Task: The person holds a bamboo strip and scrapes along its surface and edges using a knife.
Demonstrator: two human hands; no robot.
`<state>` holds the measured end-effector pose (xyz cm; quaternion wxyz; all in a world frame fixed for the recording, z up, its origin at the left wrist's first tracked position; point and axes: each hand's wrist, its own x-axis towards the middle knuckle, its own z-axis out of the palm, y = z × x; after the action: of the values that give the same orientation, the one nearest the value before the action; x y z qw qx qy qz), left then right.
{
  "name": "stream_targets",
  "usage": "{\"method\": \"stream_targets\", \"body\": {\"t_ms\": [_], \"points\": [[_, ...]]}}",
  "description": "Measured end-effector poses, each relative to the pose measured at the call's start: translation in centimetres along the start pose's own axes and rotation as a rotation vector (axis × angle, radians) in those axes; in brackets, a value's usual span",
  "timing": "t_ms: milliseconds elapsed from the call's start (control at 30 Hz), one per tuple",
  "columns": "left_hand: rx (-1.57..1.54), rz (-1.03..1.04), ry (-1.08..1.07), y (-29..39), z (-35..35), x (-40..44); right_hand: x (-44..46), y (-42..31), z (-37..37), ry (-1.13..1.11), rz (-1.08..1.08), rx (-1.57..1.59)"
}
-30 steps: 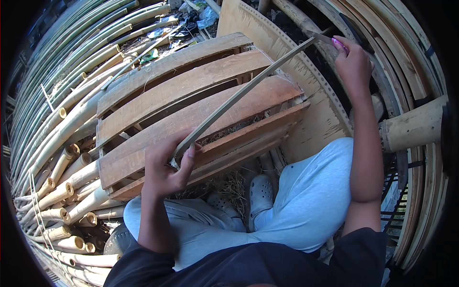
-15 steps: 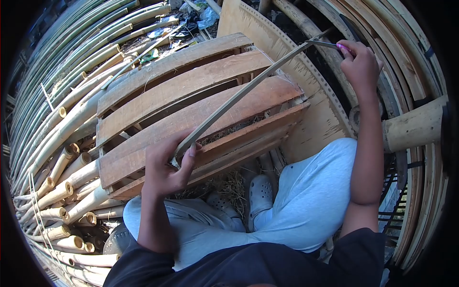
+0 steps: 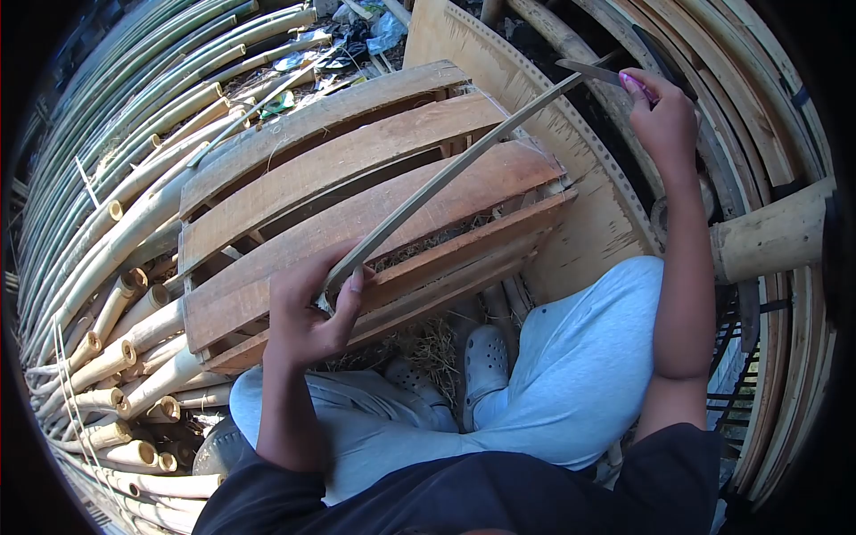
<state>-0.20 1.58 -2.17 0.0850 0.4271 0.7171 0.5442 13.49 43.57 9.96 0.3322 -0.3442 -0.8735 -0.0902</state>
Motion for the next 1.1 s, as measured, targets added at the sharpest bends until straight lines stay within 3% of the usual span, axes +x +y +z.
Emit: {"method": "stream_targets", "body": {"t_ms": [200,267,367,667,900,1000,1067,1100], "points": [[0.006,0.022,0.004,-0.1,-0.1,0.0,0.9,-0.3,2.7,-0.084,0.032,-0.051],[0.006,0.014,0.001,0.0,-0.1,0.0,1.3,0.4,3.3,-0.078,-0.201,0.014],[0.012,0.014,0.001,-0.2,-0.2,0.0,1.5,0.9,2.5,-0.028,-0.365,0.048],[0.018,0.033,-0.008,-0.2,-0.3,0.0,0.6,1.0,-2.0,0.106,-0.449,-0.141],[0.019,0.02,0.001,0.0,-0.2,0.1,-0.2,-1.1,-0.6,-0.043,-0.378,0.041],[0.008,0.026,0.004,0.0,-0.1,0.1,-0.3,-1.2,-0.5,-0.057,-0.18,-0.21],[-0.004,0.026,0.009,0.1,-0.1,0.1,-0.1,-1.3,-0.6,-0.248,0.023,-0.339],[0.01,0.023,0.005,0.2,-0.1,0.1,-0.1,-1.2,-0.6,-0.247,0.022,-0.34]]}}
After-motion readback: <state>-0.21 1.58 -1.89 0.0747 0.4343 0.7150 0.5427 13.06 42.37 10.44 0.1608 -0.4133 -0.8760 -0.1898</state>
